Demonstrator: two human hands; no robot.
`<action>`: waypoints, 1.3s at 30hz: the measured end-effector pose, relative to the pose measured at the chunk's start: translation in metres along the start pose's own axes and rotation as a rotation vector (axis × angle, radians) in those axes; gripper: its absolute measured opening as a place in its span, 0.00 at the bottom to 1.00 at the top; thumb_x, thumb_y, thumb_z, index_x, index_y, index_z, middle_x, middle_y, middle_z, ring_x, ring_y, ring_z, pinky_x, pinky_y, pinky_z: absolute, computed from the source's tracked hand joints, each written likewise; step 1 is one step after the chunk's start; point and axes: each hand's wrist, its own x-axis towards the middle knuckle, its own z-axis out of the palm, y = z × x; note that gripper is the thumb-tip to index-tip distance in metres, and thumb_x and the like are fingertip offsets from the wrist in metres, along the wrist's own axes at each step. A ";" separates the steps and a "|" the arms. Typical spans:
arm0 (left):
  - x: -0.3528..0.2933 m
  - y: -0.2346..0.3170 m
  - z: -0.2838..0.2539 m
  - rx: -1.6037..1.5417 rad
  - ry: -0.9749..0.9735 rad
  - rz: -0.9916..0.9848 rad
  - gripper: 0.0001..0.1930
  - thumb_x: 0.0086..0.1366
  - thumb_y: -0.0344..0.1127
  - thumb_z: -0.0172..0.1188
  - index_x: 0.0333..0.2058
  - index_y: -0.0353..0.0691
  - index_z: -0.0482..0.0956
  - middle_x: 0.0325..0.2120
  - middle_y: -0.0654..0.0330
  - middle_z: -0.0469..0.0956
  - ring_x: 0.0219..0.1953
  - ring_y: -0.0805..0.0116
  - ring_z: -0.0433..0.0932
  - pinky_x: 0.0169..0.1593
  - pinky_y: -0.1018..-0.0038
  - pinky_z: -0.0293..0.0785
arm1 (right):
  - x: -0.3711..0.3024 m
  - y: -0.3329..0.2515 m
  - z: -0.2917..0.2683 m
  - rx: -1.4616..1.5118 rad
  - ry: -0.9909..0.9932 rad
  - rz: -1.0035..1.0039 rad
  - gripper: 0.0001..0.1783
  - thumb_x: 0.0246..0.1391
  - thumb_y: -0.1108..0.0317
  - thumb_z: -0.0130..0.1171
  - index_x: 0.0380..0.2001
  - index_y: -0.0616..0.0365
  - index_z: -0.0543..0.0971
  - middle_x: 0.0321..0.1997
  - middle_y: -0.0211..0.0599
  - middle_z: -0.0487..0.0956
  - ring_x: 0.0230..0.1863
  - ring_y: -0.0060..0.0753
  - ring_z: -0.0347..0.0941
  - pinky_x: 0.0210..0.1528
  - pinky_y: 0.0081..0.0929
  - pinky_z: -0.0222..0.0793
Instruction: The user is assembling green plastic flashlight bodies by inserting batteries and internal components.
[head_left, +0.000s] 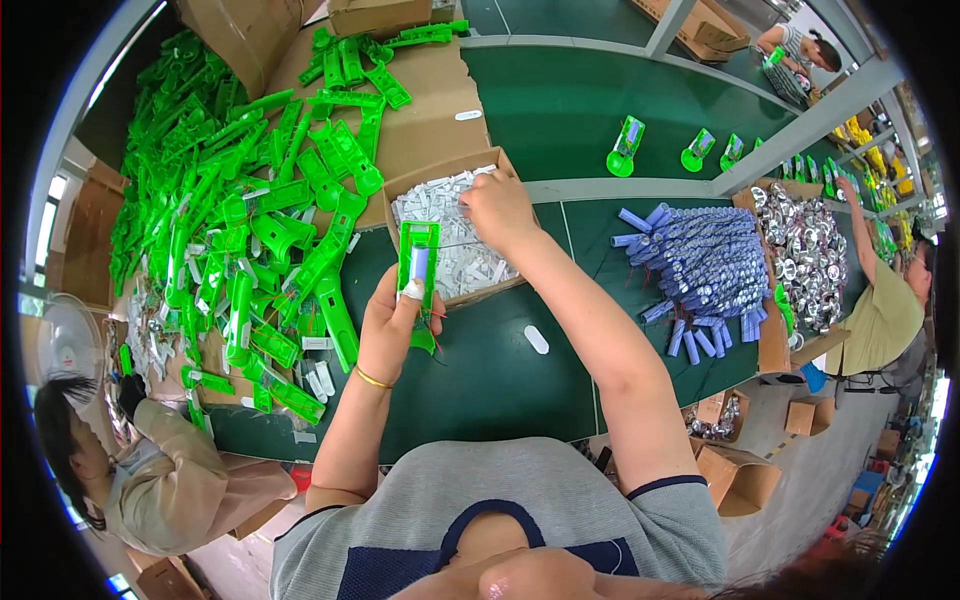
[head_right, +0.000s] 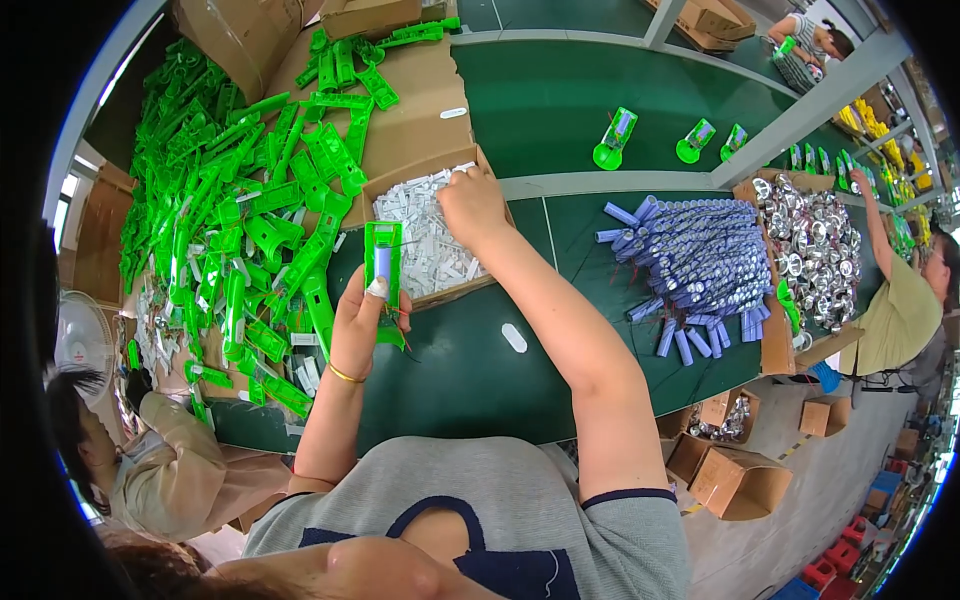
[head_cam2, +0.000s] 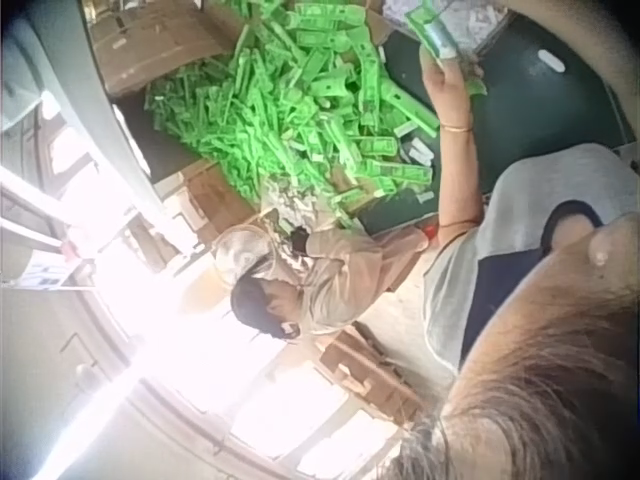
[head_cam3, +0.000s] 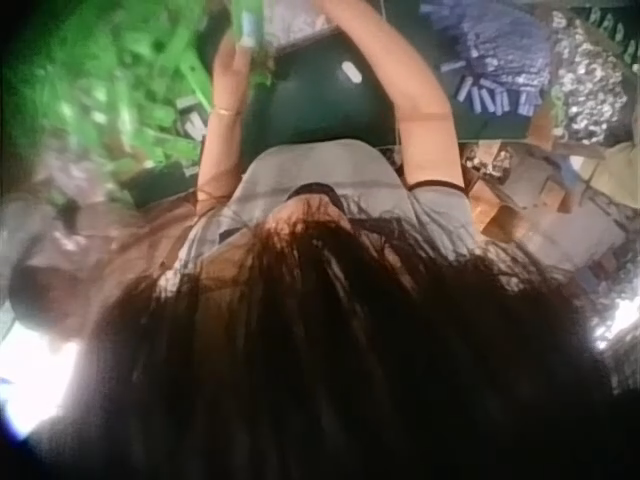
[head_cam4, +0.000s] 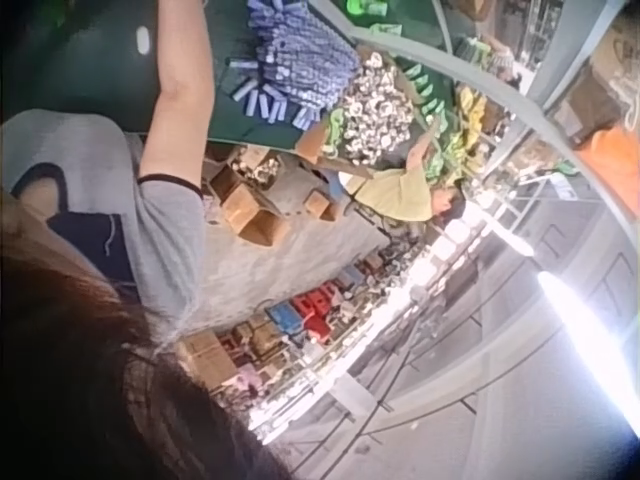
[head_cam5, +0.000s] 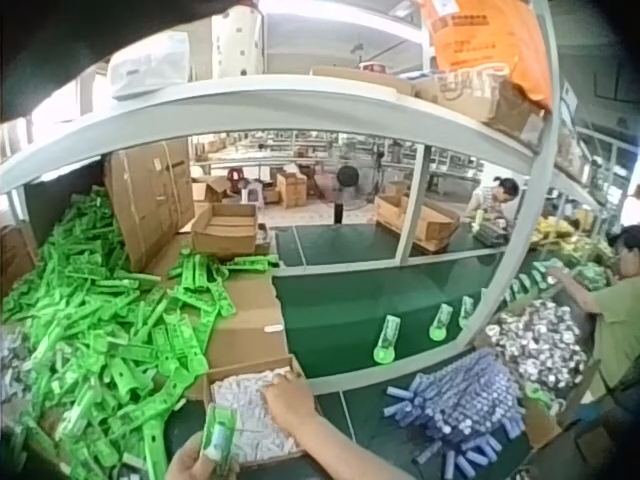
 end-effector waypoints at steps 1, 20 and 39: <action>0.001 0.001 -0.002 0.001 0.005 0.001 0.17 0.76 0.43 0.48 0.55 0.38 0.70 0.31 0.58 0.79 0.28 0.71 0.77 0.35 0.73 0.75 | 0.006 -0.003 0.007 0.001 0.056 -0.009 0.02 0.45 0.68 0.67 0.26 0.49 0.84 0.33 0.32 0.78 0.43 0.40 0.73 0.43 0.38 0.71; 0.051 0.012 -0.017 0.327 0.153 0.207 0.21 0.67 0.33 0.60 0.57 0.34 0.71 0.34 0.62 0.78 0.29 0.77 0.75 0.35 0.77 0.75 | -0.015 -0.028 -0.052 0.983 0.269 -0.021 0.07 0.59 0.76 0.62 0.40 0.61 0.77 0.35 0.37 0.81 0.36 0.28 0.80 0.40 0.24 0.75; 0.139 0.061 0.014 0.569 -0.110 0.212 0.20 0.65 0.38 0.61 0.51 0.33 0.73 0.30 0.49 0.79 0.24 0.60 0.80 0.33 0.65 0.76 | 0.045 0.030 -0.062 1.056 0.337 0.125 0.12 0.60 0.68 0.65 0.45 0.59 0.79 0.26 0.25 0.78 0.26 0.16 0.71 0.28 0.21 0.68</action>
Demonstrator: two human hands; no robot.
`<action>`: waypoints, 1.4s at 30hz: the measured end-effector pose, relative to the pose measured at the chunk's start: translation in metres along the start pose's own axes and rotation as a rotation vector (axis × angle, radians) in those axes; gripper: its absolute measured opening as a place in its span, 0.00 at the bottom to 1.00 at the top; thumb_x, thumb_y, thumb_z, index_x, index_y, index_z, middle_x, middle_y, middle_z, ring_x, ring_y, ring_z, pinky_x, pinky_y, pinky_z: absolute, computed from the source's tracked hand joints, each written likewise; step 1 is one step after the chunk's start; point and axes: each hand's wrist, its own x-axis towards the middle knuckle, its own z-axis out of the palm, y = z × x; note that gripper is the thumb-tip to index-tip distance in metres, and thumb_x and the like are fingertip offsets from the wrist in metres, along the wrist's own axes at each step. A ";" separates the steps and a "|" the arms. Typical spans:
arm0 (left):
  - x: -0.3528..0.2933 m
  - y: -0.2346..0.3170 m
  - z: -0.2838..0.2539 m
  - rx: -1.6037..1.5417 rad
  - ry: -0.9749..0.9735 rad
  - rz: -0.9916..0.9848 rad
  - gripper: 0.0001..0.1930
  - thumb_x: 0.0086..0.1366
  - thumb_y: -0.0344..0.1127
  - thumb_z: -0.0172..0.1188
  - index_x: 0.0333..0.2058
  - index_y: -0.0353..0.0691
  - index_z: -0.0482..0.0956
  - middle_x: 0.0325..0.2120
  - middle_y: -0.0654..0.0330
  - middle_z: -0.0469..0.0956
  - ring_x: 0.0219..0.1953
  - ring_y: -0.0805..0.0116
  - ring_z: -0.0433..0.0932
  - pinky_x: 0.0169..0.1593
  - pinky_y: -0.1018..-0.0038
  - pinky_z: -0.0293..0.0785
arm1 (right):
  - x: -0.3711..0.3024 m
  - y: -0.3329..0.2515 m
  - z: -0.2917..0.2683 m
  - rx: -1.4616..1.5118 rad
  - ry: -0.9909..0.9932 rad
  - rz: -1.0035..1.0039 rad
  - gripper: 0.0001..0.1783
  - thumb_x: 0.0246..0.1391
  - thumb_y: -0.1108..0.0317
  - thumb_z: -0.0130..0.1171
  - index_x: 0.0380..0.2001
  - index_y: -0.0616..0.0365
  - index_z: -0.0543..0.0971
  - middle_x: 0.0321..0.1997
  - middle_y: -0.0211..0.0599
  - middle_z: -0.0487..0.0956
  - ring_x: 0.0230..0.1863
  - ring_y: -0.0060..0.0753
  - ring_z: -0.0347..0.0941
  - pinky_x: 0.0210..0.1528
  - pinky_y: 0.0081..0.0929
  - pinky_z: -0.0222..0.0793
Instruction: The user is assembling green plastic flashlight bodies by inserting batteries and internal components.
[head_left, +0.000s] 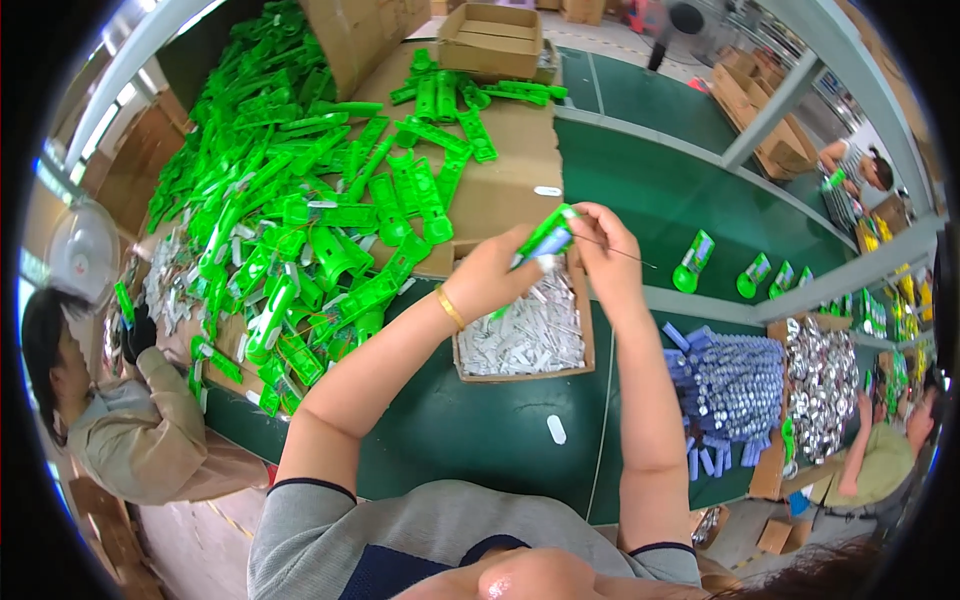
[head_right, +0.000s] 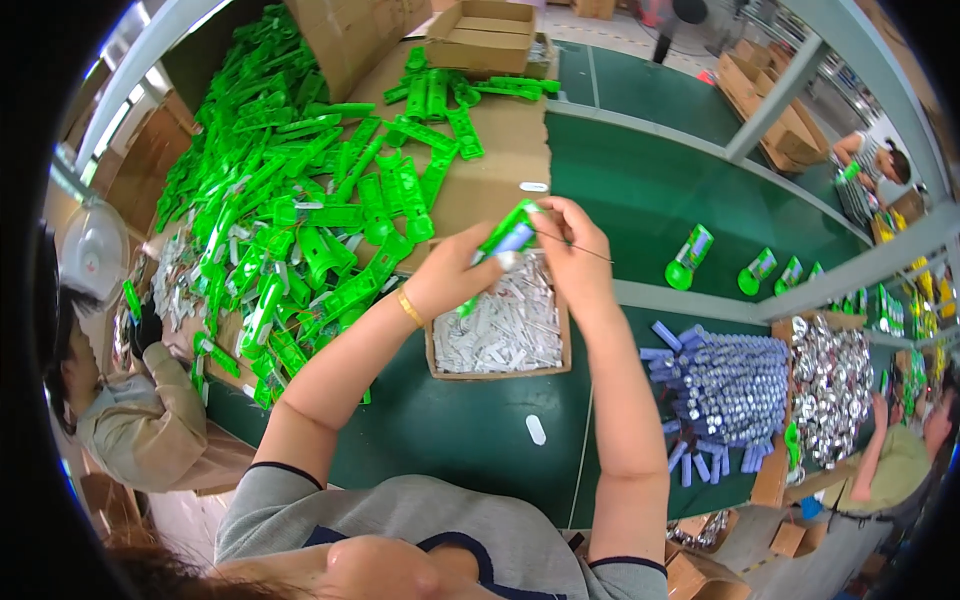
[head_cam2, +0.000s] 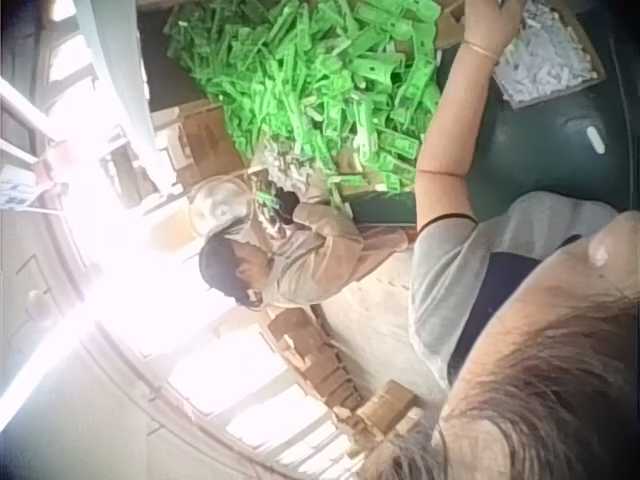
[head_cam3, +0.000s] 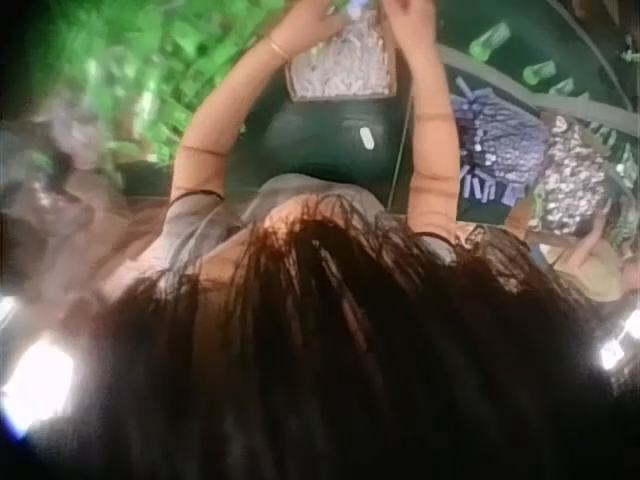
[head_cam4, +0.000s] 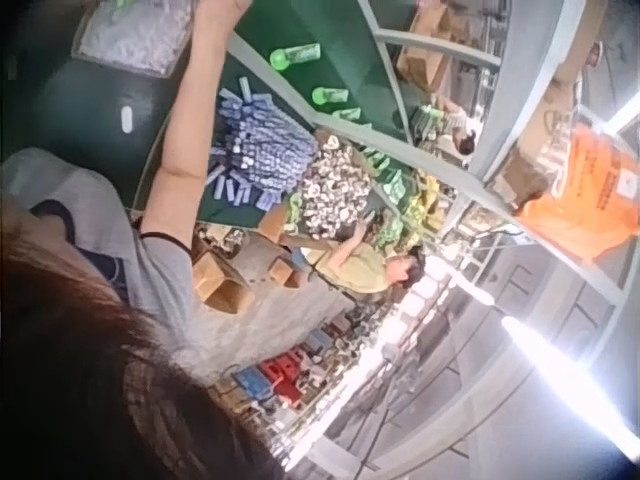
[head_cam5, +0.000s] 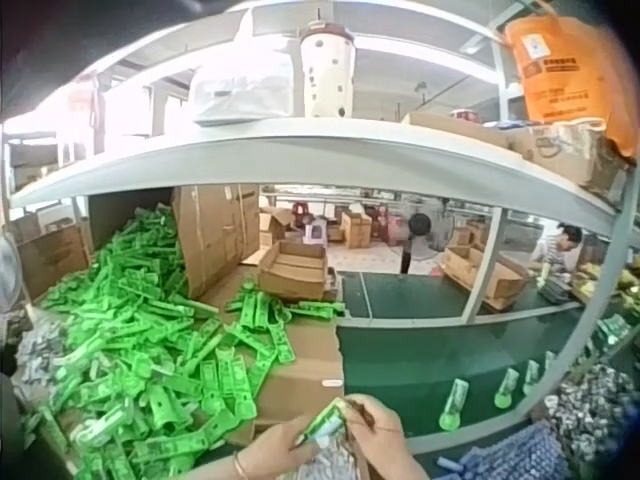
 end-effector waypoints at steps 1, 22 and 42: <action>0.007 -0.006 0.000 -0.078 -0.010 0.031 0.21 0.66 0.39 0.61 0.52 0.32 0.72 0.30 0.52 0.79 0.24 0.66 0.79 0.32 0.67 0.76 | 0.005 -0.019 -0.004 0.068 -0.080 0.270 0.11 0.62 0.70 0.61 0.47 0.59 0.81 0.29 0.24 0.79 0.28 0.12 0.70 0.30 0.17 0.67; -0.044 -0.099 -0.249 1.331 0.049 -0.458 0.24 0.55 0.48 0.65 0.52 0.50 0.80 0.48 0.54 0.80 0.53 0.52 0.78 0.56 0.53 0.72 | 0.106 0.178 -0.210 -0.194 0.093 0.649 0.14 0.63 0.58 0.62 0.32 0.57 0.83 0.19 0.20 0.68 0.20 0.13 0.64 0.23 0.15 0.65; -0.081 0.025 -0.095 -0.891 0.019 0.155 0.26 0.71 0.31 0.50 0.65 0.41 0.57 0.50 0.56 0.71 0.47 0.63 0.76 0.51 0.65 0.75 | -0.045 -0.062 0.099 0.297 -0.754 0.387 0.28 0.65 0.49 0.57 0.59 0.59 0.73 0.51 0.36 0.82 0.58 0.35 0.75 0.64 0.33 0.65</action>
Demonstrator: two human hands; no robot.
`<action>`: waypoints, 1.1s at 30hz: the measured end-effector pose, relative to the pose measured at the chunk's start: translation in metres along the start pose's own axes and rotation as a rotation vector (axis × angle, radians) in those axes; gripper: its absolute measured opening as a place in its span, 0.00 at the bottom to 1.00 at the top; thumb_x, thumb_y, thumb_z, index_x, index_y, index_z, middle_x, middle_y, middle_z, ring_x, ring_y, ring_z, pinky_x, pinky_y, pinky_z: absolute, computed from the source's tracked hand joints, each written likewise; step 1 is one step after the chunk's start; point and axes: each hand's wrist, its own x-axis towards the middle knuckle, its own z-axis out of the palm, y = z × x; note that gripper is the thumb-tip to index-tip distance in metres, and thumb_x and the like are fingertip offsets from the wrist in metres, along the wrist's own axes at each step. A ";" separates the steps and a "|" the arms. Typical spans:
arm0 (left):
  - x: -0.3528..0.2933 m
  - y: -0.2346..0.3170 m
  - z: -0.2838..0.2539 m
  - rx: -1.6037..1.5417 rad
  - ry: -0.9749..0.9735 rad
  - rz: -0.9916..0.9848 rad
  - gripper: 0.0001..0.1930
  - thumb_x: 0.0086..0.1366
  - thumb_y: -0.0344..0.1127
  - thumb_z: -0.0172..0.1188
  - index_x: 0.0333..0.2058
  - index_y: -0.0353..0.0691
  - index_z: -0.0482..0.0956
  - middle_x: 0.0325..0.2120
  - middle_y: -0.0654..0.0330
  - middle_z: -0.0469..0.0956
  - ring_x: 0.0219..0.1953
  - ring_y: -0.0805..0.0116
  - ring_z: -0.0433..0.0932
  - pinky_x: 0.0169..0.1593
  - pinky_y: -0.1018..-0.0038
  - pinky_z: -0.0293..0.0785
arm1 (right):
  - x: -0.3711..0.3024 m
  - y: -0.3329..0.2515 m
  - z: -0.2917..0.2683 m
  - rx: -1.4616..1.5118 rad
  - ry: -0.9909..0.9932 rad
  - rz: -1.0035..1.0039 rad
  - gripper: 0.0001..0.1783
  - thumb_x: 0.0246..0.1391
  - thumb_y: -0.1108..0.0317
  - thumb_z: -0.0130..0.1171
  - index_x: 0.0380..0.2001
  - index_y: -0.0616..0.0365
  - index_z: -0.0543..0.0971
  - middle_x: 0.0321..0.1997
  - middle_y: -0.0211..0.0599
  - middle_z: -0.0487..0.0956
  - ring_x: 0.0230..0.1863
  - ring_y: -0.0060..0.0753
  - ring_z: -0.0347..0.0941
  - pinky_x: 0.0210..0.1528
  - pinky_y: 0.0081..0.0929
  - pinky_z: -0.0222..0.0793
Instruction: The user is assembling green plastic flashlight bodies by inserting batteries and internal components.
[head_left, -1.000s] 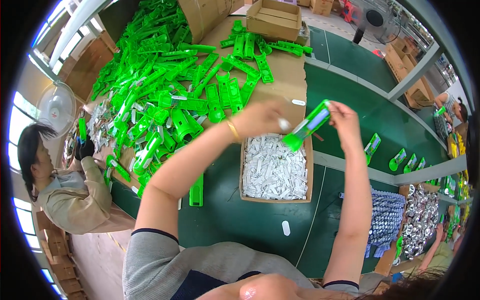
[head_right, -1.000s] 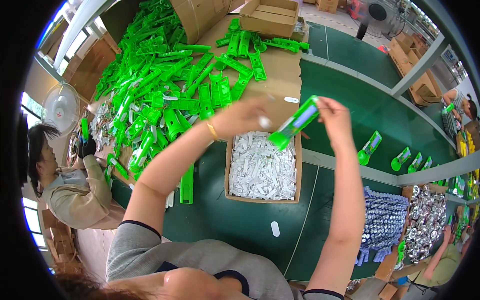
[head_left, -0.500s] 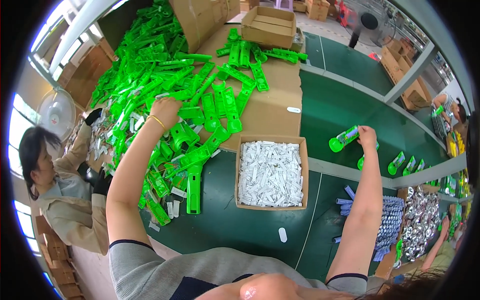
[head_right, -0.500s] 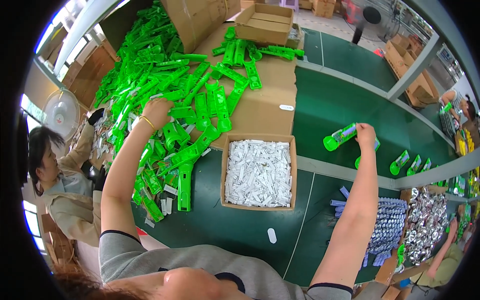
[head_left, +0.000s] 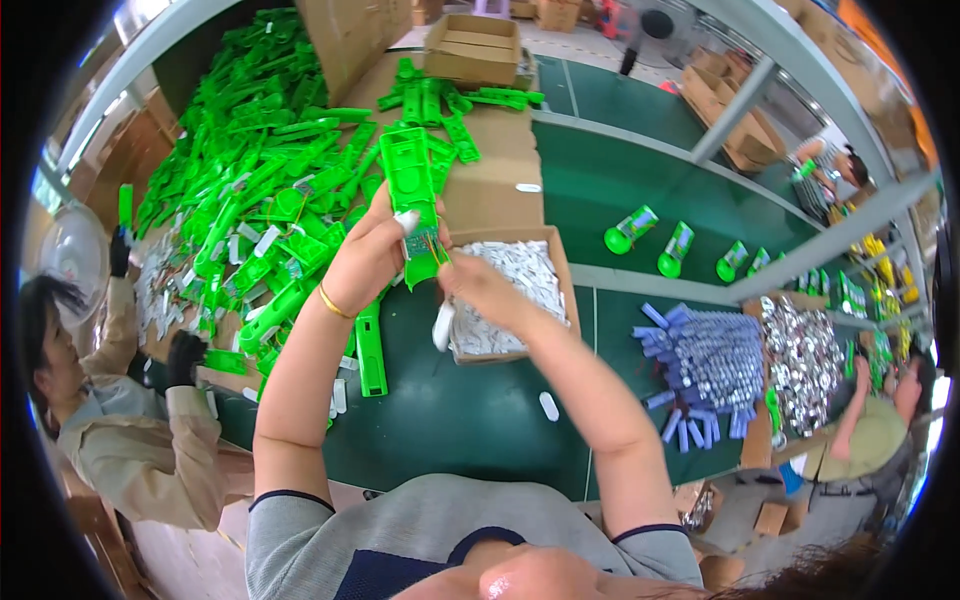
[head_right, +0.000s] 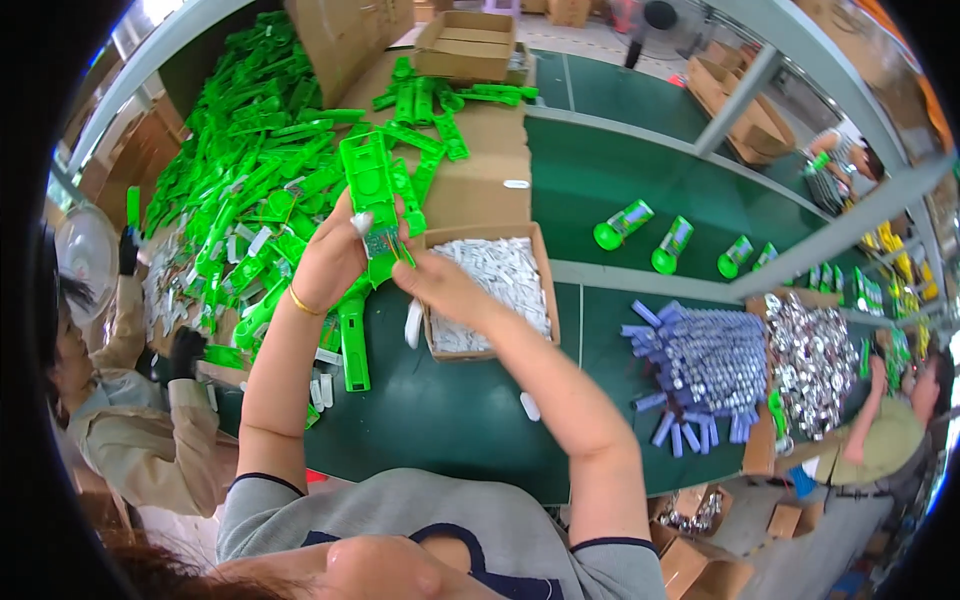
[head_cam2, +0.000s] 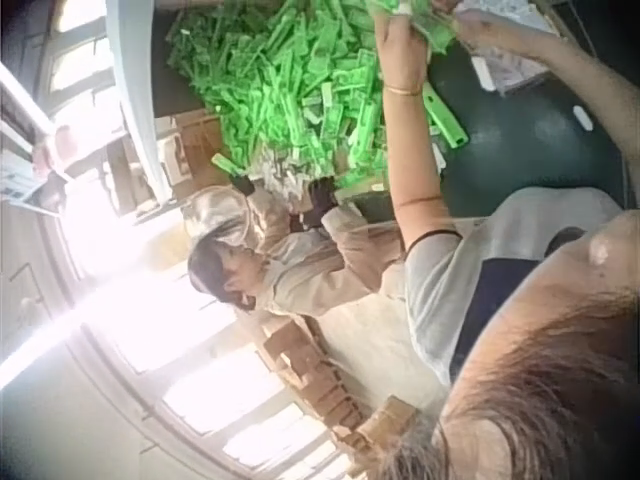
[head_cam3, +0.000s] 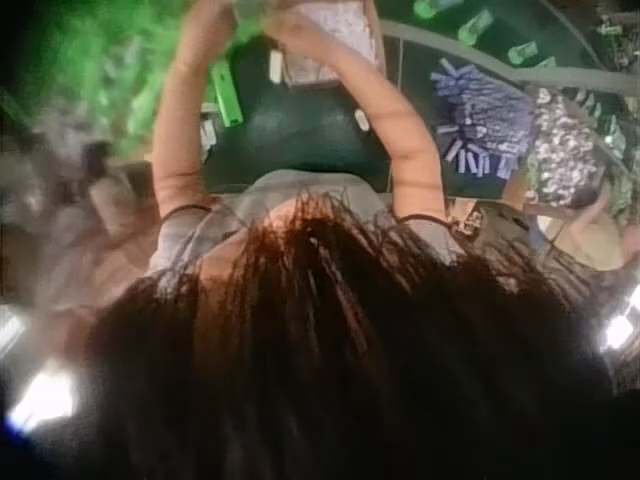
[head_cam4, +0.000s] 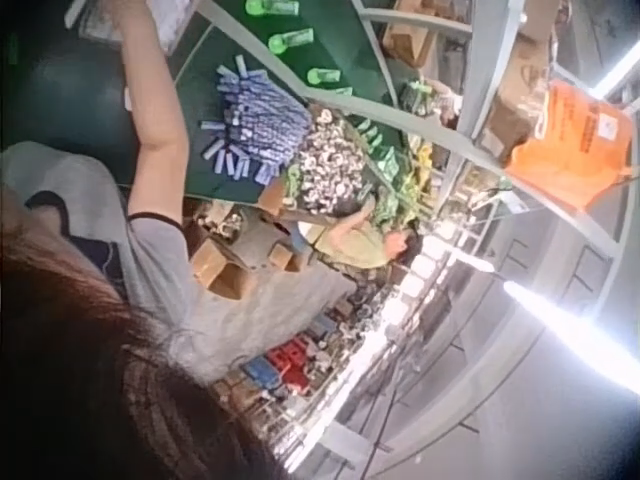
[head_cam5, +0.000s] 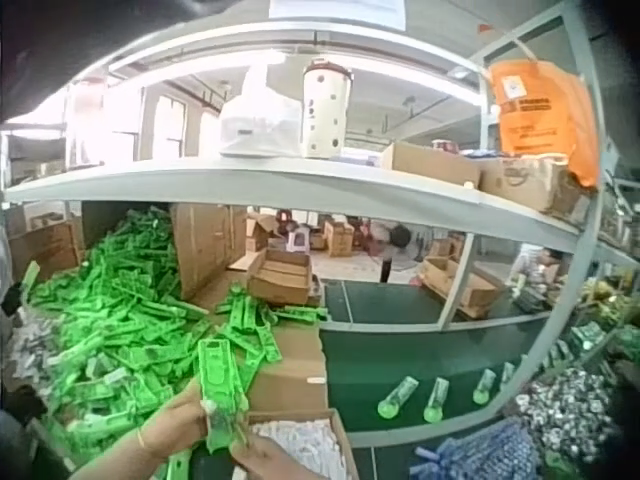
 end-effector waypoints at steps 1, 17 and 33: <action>-0.004 -0.004 0.002 -0.001 -0.009 0.028 0.26 0.72 0.31 0.49 0.66 0.42 0.57 0.52 0.56 0.71 0.48 0.62 0.76 0.52 0.64 0.75 | -0.007 0.004 0.020 0.283 -0.019 -0.004 0.27 0.66 0.50 0.56 0.57 0.61 0.74 0.48 0.35 0.82 0.54 0.33 0.77 0.62 0.33 0.68; -0.083 -0.084 0.012 0.293 -0.027 -0.014 0.23 0.78 0.41 0.45 0.66 0.38 0.60 0.46 0.57 0.76 0.43 0.71 0.77 0.48 0.71 0.76 | -0.122 -0.028 0.036 0.105 0.892 -0.296 0.11 0.67 0.66 0.56 0.47 0.62 0.79 0.40 0.35 0.82 0.41 0.20 0.77 0.45 0.21 0.75; -0.102 -0.129 0.050 0.999 0.185 0.062 0.23 0.73 0.34 0.47 0.63 0.35 0.63 0.52 0.37 0.74 0.51 0.37 0.76 0.54 0.57 0.73 | -0.123 -0.018 0.029 -1.511 0.748 -0.085 0.13 0.46 0.75 0.63 0.38 0.61 0.84 0.24 0.41 0.77 0.36 0.40 0.81 0.35 0.40 0.78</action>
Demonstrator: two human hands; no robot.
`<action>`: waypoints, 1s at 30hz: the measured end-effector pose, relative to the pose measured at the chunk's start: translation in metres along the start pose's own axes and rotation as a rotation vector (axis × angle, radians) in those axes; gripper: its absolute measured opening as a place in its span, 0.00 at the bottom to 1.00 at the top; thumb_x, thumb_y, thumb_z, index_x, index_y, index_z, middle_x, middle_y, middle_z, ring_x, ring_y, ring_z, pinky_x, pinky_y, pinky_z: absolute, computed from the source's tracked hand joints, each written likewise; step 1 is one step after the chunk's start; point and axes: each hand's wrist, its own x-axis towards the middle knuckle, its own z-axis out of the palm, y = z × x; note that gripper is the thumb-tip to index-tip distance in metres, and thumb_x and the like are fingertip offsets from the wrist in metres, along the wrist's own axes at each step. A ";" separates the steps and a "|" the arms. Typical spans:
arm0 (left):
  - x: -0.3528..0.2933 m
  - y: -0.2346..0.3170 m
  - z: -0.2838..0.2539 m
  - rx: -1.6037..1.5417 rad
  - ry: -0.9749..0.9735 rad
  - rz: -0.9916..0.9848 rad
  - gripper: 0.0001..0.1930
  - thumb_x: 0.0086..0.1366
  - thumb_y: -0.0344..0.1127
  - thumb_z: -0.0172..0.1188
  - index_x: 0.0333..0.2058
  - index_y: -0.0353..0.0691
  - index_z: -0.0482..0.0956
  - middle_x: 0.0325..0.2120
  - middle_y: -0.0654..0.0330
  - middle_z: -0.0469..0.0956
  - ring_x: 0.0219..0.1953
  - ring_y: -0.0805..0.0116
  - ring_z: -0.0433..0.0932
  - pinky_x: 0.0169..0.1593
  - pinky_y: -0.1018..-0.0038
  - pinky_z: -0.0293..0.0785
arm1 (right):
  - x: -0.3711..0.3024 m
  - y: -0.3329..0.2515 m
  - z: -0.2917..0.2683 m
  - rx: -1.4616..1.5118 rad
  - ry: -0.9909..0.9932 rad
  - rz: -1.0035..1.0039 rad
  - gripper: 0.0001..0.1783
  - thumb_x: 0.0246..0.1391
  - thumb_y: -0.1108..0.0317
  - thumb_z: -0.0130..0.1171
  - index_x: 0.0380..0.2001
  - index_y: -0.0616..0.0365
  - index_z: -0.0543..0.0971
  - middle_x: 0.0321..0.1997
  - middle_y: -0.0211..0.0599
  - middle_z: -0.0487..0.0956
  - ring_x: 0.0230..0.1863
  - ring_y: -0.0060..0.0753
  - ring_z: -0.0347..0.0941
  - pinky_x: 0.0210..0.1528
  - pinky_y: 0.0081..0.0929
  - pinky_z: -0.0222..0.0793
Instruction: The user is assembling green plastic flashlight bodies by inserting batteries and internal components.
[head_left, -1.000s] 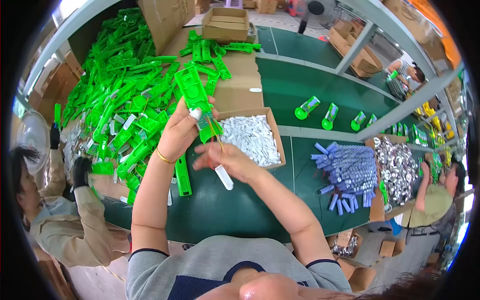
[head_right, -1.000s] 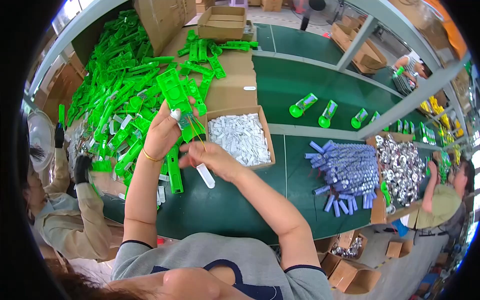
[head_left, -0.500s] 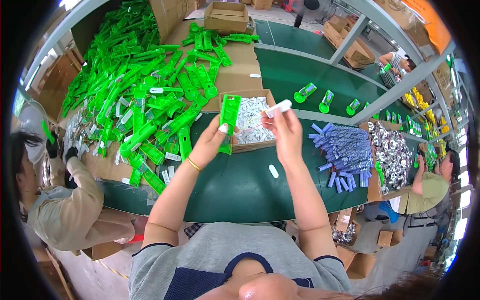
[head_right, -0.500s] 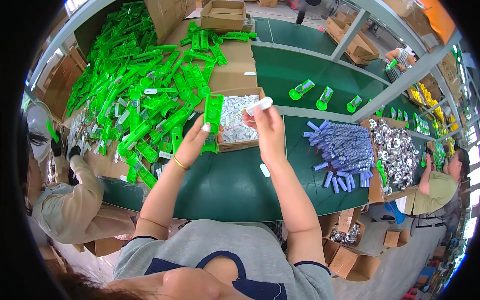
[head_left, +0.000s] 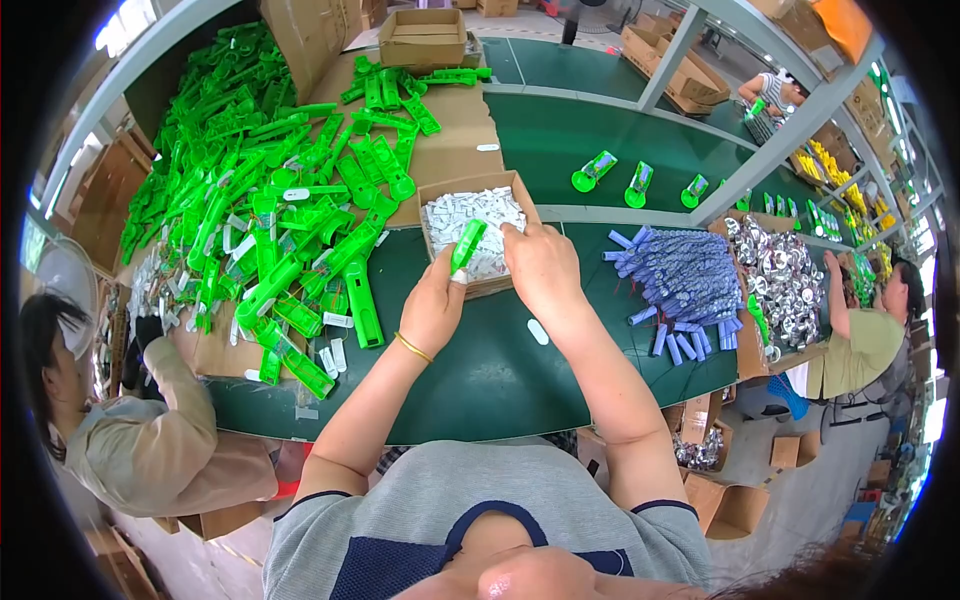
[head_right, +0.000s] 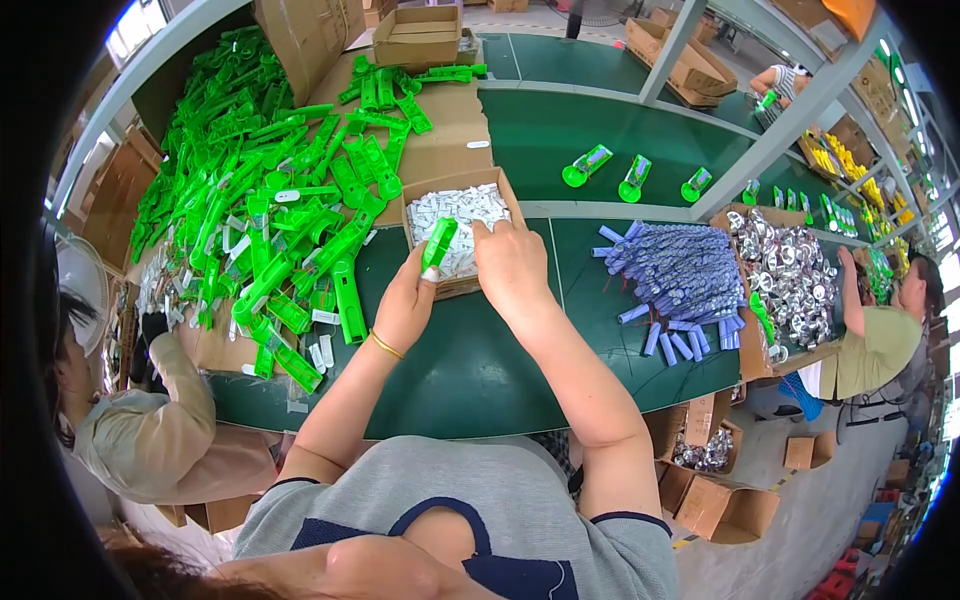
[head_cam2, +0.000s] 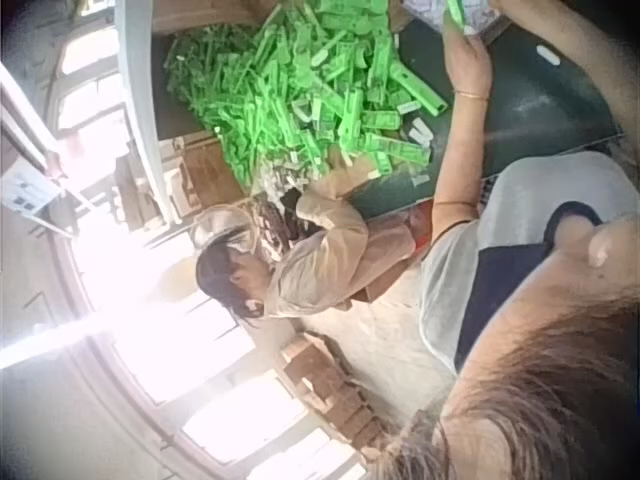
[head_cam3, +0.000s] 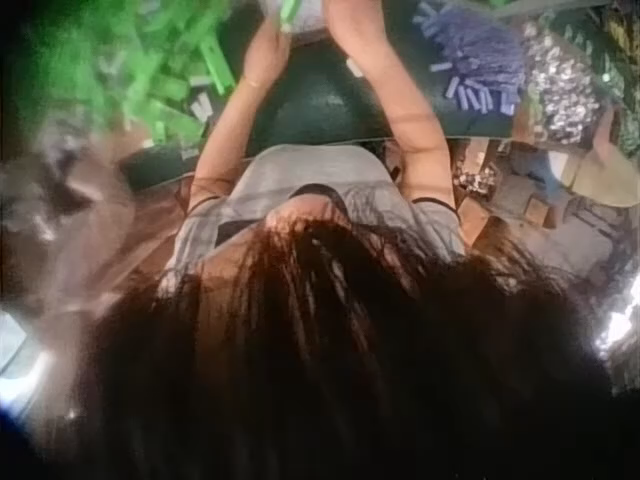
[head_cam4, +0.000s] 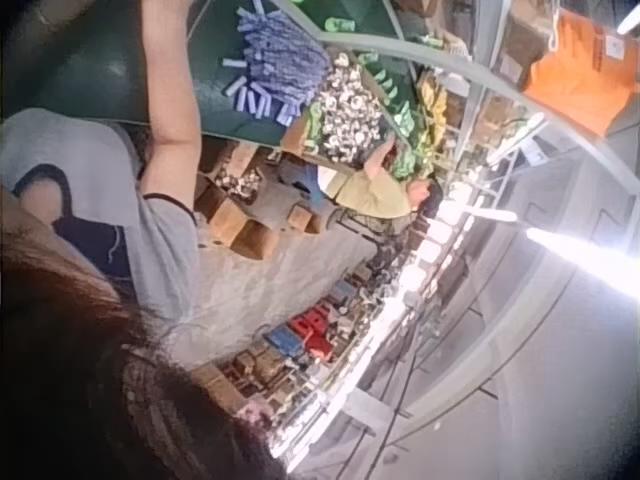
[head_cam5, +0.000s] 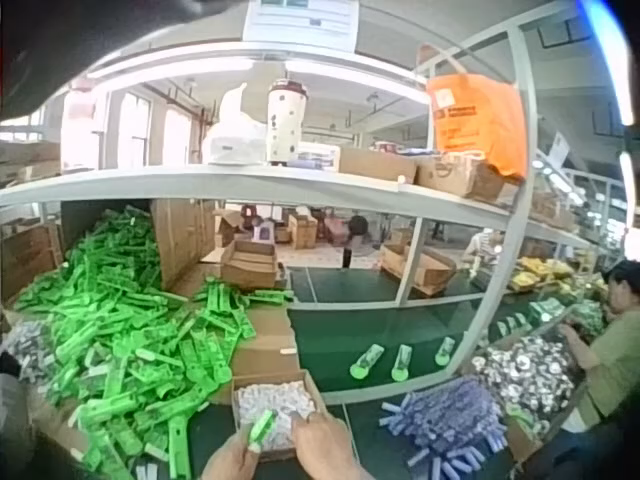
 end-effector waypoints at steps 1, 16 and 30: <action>0.000 0.001 0.002 0.083 0.025 0.039 0.23 0.73 0.35 0.47 0.63 0.35 0.63 0.52 0.36 0.74 0.51 0.37 0.76 0.53 0.57 0.73 | -0.001 0.003 0.001 -0.004 0.000 0.008 0.13 0.46 0.75 0.63 0.38 0.61 0.84 0.24 0.41 0.77 0.36 0.40 0.81 0.35 0.40 0.78; 0.013 0.021 0.006 0.130 -0.038 0.012 0.24 0.69 0.35 0.49 0.62 0.34 0.64 0.51 0.36 0.75 0.50 0.35 0.75 0.52 0.54 0.73 | -0.017 0.014 0.012 0.249 0.188 0.120 0.07 0.50 0.72 0.65 0.34 0.60 0.83 0.29 0.39 0.77 0.34 0.44 0.77 0.37 0.39 0.74; 0.022 0.031 0.009 -0.004 -0.254 -0.126 0.25 0.72 0.35 0.47 0.65 0.37 0.63 0.42 0.46 0.80 0.35 0.53 0.80 0.43 0.63 0.76 | -0.014 0.030 0.011 0.850 0.096 0.248 0.18 0.56 0.75 0.58 0.51 0.61 0.78 0.34 0.39 0.78 0.35 0.37 0.78 0.37 0.32 0.75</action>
